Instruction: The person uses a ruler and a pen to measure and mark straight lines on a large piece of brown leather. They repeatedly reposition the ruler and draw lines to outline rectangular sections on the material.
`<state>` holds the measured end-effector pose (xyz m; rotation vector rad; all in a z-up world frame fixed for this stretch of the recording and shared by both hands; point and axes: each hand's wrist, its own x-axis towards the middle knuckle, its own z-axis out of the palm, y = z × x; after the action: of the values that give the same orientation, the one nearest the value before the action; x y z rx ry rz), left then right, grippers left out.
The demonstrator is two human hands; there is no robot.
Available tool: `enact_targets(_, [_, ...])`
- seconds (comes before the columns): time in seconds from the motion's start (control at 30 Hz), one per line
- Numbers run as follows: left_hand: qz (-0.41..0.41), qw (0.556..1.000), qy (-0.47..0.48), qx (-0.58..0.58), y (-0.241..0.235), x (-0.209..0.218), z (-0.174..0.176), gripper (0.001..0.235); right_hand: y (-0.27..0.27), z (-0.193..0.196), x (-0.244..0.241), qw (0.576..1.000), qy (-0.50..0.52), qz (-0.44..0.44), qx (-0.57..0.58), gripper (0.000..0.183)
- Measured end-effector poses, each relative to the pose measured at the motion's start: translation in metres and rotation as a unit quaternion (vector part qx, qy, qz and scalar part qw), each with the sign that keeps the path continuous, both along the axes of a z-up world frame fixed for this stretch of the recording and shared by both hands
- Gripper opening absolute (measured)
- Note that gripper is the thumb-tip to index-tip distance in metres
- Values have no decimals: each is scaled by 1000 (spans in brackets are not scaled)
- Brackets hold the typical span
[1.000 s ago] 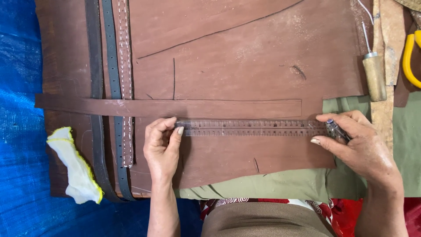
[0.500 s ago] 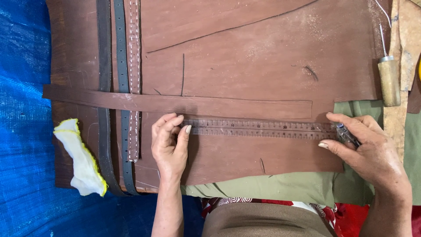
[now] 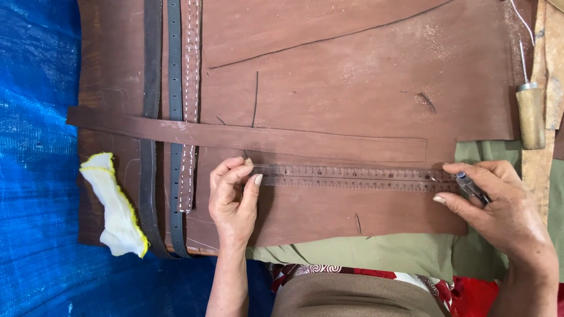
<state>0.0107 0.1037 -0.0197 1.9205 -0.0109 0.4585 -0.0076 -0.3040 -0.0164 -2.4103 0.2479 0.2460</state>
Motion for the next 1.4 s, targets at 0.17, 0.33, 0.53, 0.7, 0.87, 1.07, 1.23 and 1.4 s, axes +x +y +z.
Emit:
enact_targets(0.17, [-4, 996, 4, -92, -5, -12, 32, 23, -4, -6, -1, 999, 5, 16, -27, 66])
enact_targets(0.33, [-15, 992, -22, -123, -7, -24, 46, 23, -1, -10, -6, 999, -32, 14, -2, 57])
enact_targets(0.53, [-11, 999, -30, 17, -6, 3, 34, 18, 5, -7, -10, 990, -139, 33, -7, 52])
enact_targets(0.7, [-26, 993, 39, 108, -5, 16, 15, 22, 6, -8, -9, 990, -130, 44, -6, 49])
enact_targets(0.87, [-7, 993, 56, 105, -6, 17, 0, 21, 10, -3, -9, 983, -164, 71, -42, 43])
enact_targets(1.07, [-13, 993, 43, 106, -4, 19, 8, 24, 14, -1, -8, 953, -260, 125, -92, 37])
enact_targets(1.23, [-15, 992, 56, 111, -3, 24, 12, 24, 14, 0, -5, 937, -308, 137, -88, 33])
enact_targets(1.4, [-11, 984, 45, 172, -8, 28, 9, 20, 11, -6, -3, 945, -274, 137, -116, 37])
